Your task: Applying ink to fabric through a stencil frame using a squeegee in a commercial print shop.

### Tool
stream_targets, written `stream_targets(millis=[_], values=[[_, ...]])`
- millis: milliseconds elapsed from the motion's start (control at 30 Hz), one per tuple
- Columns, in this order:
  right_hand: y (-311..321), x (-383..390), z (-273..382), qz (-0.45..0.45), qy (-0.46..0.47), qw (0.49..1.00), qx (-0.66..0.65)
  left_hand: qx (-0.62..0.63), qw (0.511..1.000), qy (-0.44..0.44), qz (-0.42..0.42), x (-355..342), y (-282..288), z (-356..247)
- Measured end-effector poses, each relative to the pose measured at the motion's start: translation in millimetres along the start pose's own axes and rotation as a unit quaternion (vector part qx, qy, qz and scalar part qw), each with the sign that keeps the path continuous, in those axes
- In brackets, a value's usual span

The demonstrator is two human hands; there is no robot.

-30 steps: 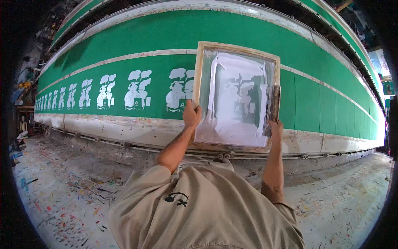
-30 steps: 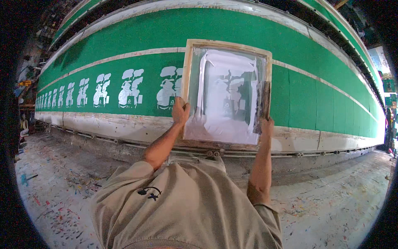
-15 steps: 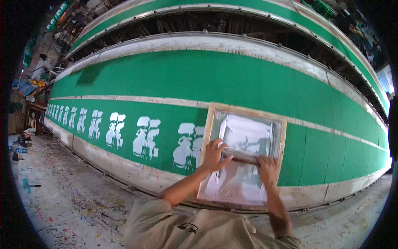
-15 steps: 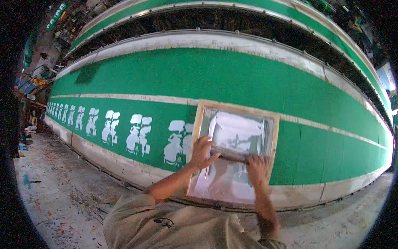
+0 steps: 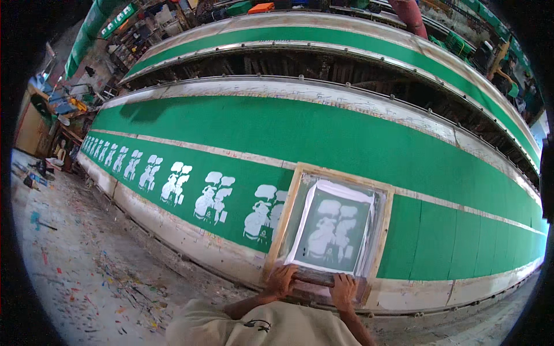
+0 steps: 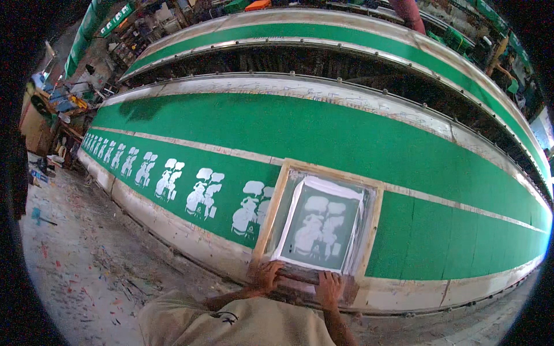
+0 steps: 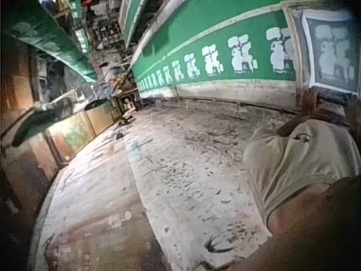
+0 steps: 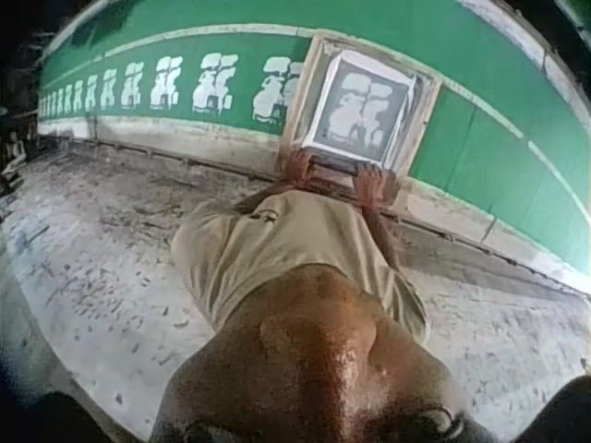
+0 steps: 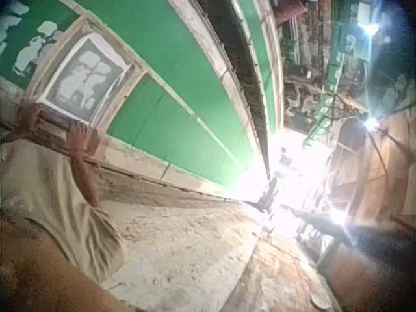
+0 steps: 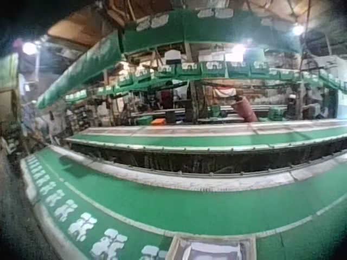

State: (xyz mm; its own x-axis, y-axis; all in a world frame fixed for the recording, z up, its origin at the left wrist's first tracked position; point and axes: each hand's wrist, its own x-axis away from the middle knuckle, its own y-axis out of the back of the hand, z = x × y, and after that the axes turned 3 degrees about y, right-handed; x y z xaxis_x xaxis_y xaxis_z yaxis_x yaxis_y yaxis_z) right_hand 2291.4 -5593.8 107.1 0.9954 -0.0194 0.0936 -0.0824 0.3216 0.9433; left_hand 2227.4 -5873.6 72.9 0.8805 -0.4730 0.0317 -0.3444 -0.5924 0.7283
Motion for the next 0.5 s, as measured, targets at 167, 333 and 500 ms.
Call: stream_targets(millis=[167,333,500], values=[[14.2,-17.4,-11.0,-0.055,0.042,0.997,0.045,0.03,0.991,0.073,0.11,-42.9,51.5,-5.8],[41.3,-23.8,-6.7,0.11,0.048,0.993,0.015,-0.193,0.947,0.183,-0.178,-88.2,61.2,16.4],[27.2,-1.7,-9.0,-0.055,0.056,0.997,0.023,-0.009,0.967,0.217,-0.129,-82.1,42.1,53.7]])
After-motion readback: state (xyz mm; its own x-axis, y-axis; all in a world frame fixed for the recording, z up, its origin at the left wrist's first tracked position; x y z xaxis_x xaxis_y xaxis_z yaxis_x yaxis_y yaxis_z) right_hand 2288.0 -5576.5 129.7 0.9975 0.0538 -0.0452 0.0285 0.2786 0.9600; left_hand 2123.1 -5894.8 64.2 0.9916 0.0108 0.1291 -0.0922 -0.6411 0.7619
